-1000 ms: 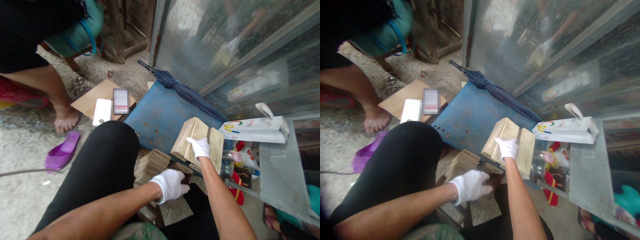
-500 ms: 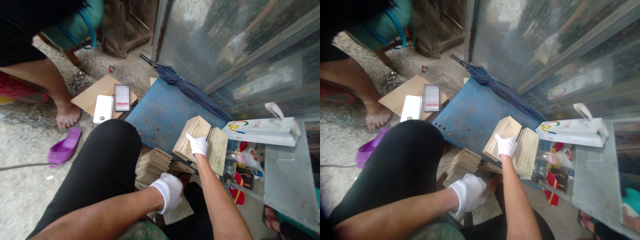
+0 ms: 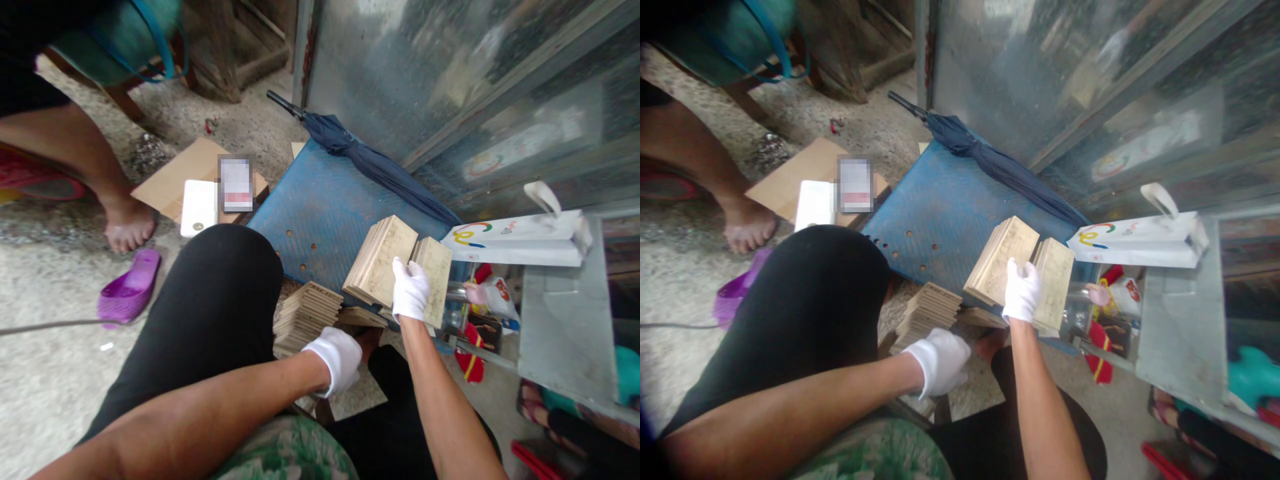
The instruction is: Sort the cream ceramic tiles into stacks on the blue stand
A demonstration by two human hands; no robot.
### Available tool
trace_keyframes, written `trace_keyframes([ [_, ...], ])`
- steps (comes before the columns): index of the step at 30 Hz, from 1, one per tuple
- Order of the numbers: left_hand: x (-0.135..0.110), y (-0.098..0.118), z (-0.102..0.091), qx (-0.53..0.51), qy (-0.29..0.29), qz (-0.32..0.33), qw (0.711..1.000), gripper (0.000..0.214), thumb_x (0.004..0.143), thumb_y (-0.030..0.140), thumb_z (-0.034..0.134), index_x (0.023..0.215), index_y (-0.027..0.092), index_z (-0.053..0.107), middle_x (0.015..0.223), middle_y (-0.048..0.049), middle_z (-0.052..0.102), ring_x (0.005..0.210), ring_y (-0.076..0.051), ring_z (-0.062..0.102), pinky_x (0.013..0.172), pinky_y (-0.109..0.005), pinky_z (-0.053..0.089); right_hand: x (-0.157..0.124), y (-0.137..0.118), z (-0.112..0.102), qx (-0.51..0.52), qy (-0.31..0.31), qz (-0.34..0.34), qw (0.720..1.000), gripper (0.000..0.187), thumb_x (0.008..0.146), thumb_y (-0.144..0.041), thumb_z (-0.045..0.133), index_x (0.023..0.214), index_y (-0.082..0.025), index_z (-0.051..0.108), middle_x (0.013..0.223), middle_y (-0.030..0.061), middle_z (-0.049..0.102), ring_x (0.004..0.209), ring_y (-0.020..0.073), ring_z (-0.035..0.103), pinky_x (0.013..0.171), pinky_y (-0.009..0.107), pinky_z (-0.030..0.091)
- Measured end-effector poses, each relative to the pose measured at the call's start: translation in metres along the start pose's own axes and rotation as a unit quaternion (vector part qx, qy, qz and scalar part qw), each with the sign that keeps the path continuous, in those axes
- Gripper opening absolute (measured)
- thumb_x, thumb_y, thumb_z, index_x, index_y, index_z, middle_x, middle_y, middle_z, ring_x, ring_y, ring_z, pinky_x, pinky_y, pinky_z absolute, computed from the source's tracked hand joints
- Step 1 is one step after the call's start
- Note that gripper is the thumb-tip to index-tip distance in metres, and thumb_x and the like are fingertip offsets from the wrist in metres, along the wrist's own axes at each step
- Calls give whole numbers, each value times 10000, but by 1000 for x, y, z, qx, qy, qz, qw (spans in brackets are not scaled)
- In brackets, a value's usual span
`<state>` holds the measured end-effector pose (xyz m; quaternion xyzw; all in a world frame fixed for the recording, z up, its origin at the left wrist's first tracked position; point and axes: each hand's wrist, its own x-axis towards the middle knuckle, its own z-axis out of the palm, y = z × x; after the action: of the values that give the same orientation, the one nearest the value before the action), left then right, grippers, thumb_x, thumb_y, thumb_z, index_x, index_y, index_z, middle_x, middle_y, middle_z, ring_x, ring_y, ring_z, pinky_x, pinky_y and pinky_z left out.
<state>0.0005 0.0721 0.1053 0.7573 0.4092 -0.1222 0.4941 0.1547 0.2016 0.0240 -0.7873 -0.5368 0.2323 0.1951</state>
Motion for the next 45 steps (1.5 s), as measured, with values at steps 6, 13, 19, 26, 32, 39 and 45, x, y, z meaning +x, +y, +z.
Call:
trace_keyframes([
  [6, 7, 2, 9, 17, -55, 31, 998, 375, 864, 316, 540, 1076, 47, 692, 975, -254, 696, 916, -375, 674, 753, -494, 521, -76, 68, -36, -78, -89, 57, 991, 565, 846, -657, 431, 924, -163, 695, 788, 68, 692, 727, 199, 640, 722, 306, 498],
  [13, 15, -1, 19, 58, -92, 37, 993, 406, 816, 333, 582, 1077, 51, 713, 987, -264, 699, 933, -366, 674, 798, -468, 529, -110, 116, -31, -307, -217, -104, 921, 438, 924, -261, 396, 1311, -126, 550, 1261, 146, 580, 1173, 235, 537, 1000, 329, 398],
  [19, 20, -4, 21, 64, -106, 30, 992, 419, 836, 333, 560, 1121, 59, 699, 1027, -266, 691, 973, -374, 665, 824, -484, 524, -105, 109, -15, -391, -229, -180, 873, 473, 908, -206, 420, 1370, -125, 477, 1258, 151, 559, 1073, 254, 549, 880, 331, 441],
  [26, 15, -2, 14, 68, -108, 31, 991, 400, 848, 301, 538, 1105, 43, 703, 1018, -246, 699, 961, -381, 667, 810, -483, 534, -110, 107, -9, -428, -216, -206, 853, 485, 900, -174, 411, 1374, -76, 445, 1186, 192, 545, 1030, 273, 509, 853, 366, 424],
  [32, 20, -4, 20, 73, -118, 39, 990, 430, 840, 341, 552, 1134, 61, 692, 1020, -247, 698, 972, -382, 665, 806, -487, 537, -115, 119, -5, -428, -180, -240, 852, 521, 842, -173, 498, 1349, -60, 450, 1203, 197, 530, 1085, 284, 464, 906, 387, 399],
  [39, 22, -4, 25, 86, -128, 46, 987, 417, 833, 319, 553, 1124, 60, 701, 1010, -241, 703, 955, -377, 672, 825, -487, 532, -113, 123, -5, -404, -170, -243, 865, 525, 831, -222, 530, 1334, -83, 466, 1217, 179, 529, 1115, 284, 449, 947, 387, 381],
  [45, 21, -3, 24, 89, -134, 39, 986, 420, 815, 303, 567, 1132, 61, 698, 998, -245, 705, 949, -367, 677, 822, -464, 533, -114, 124, -6, -389, -165, -243, 873, 525, 817, -233, 547, 1319, -100, 476, 1215, 174, 528, 1174, 304, 406, 994, 422, 351],
])
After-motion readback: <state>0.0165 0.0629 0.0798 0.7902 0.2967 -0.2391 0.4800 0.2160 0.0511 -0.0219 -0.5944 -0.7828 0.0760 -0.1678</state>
